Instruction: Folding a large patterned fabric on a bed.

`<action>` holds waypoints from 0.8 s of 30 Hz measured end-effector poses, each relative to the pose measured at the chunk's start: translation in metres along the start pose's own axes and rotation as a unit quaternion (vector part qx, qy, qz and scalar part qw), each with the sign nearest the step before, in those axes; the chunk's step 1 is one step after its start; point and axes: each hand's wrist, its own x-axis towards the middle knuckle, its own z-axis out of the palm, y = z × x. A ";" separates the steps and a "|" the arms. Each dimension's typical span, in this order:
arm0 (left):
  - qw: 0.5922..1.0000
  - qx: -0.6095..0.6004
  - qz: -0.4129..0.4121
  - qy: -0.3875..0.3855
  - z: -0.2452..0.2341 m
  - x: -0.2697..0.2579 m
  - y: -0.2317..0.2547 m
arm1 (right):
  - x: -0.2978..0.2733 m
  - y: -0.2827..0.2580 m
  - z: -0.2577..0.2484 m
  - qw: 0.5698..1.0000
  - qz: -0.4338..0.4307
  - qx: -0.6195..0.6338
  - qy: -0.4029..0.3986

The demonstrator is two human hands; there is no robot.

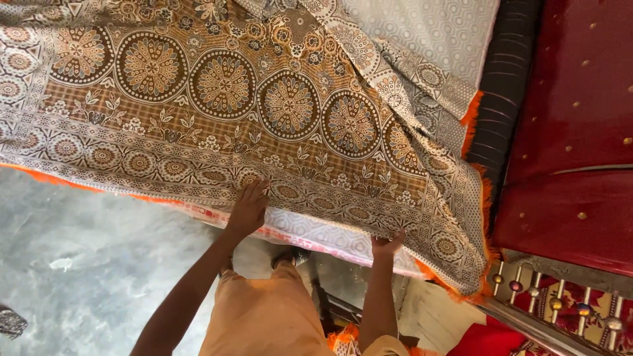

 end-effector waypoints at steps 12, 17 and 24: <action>0.996 0.015 -0.085 -0.013 0.041 -0.041 -0.007 | 0.008 0.013 -0.019 0.999 0.007 -0.043 -0.006; 0.992 0.011 -0.118 -0.037 0.040 -0.048 0.002 | 0.036 0.032 -0.023 0.996 0.030 -0.058 -0.064; 0.992 0.015 -0.113 0.051 0.042 -0.054 0.008 | 0.017 0.029 0.027 0.993 0.012 -0.071 -0.093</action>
